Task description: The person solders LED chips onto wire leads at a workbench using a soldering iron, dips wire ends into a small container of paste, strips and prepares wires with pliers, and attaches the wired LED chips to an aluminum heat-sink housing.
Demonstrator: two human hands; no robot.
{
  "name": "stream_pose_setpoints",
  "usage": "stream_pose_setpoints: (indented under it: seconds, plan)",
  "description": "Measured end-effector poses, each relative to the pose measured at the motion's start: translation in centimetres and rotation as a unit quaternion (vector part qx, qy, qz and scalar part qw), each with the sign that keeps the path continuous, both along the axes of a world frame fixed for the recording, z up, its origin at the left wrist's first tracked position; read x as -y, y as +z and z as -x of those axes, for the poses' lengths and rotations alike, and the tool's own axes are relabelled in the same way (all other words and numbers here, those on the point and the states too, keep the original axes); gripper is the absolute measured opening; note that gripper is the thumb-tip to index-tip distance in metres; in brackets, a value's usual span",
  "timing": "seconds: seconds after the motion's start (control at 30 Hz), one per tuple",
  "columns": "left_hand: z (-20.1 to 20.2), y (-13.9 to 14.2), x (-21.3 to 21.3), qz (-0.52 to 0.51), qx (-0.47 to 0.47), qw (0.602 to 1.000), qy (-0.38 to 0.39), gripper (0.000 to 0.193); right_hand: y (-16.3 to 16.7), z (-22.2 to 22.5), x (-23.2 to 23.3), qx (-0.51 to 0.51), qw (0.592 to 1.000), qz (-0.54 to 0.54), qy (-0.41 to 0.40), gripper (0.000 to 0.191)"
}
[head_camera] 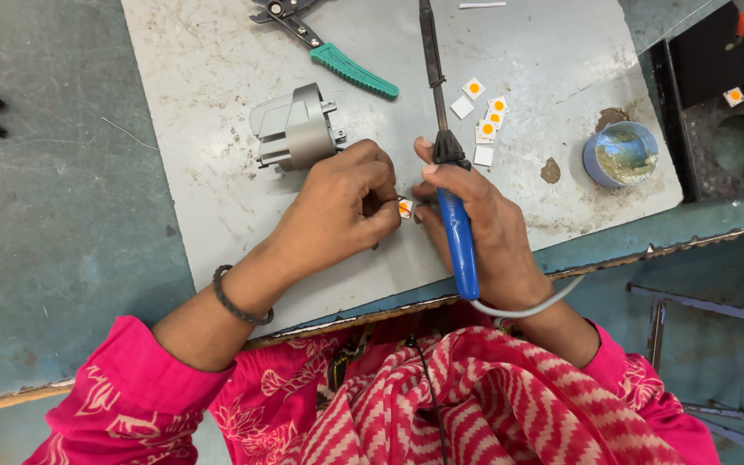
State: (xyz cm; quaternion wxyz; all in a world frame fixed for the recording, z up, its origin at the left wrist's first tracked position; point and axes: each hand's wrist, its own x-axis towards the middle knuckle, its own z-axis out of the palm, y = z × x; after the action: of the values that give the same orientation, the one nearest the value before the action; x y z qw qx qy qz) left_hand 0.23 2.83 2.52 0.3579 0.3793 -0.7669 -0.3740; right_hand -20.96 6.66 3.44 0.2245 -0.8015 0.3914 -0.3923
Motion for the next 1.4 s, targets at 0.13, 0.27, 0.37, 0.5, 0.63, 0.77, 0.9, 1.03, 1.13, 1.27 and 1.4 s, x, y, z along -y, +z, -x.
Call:
stream_pose_setpoints:
  seconds: [0.13, 0.27, 0.37, 0.5, 0.63, 0.77, 0.9, 1.03, 1.13, 1.27, 1.4]
  plan:
    - [-0.1, 0.1, 0.0, -0.001, 0.001, 1.000, 0.006, 0.010, -0.1, -0.2, -0.1, 0.001, 1.000, 0.029, 0.000, 0.061]
    - [0.0, 0.1, -0.1, -0.021, -0.014, 1.000, 0.016, 0.011, -0.1, -0.7, -0.5, -0.005, 0.999, 0.038, -0.014, 0.062]
    - [0.0, 0.2, -0.2, -0.022, -0.017, 1.000, 0.014, 0.011, -0.1, -1.1, -0.7, -0.015, 0.999, 0.033, -0.037, 0.061]
    - [-0.3, 0.5, -0.6, 0.012, 0.013, 1.000, 0.018, 0.011, -0.1, -1.7, -0.8, -0.014, 0.997, 0.045, -0.061, 0.060]
    - [-0.2, 0.7, -1.0, 0.043, 0.059, 0.997, 0.040, 0.011, 0.0, -1.9, -0.8, -0.020, 0.995, 0.060, -0.072, 0.059]
    - [0.0, 0.8, -1.1, 0.099, 0.091, 0.990, 0.046, 0.011, 0.1, -1.8, -0.8, -0.032, 0.995, 0.068, -0.073, 0.059]
    - [-0.4, 0.9, -1.1, 0.093, 0.097, 0.990, 0.039, 0.010, -0.1, -1.8, -0.8, -0.032, 0.995, 0.064, -0.074, 0.058]
    - [-0.9, 0.9, -0.6, 0.095, 0.126, 0.987, 0.022, 0.012, -0.3, -1.9, -0.6, -0.022, 0.995, 0.056, -0.074, 0.057]
    - [-1.0, 0.7, 0.1, 0.126, 0.113, 0.985, -0.014, 0.011, -0.4, -1.8, -0.5, -0.018, 0.996, 0.057, -0.066, 0.058]
    - [-1.3, 0.5, 0.9, 0.105, 0.088, 0.990, -0.040, 0.012, -0.6, -1.6, -0.5, -0.021, 0.997, 0.047, -0.063, 0.060]
    - [-1.5, 0.5, 1.8, 0.096, 0.084, 0.990, -0.054, 0.014, -0.6, -1.6, -0.5, -0.026, 0.997, 0.039, -0.069, 0.061]
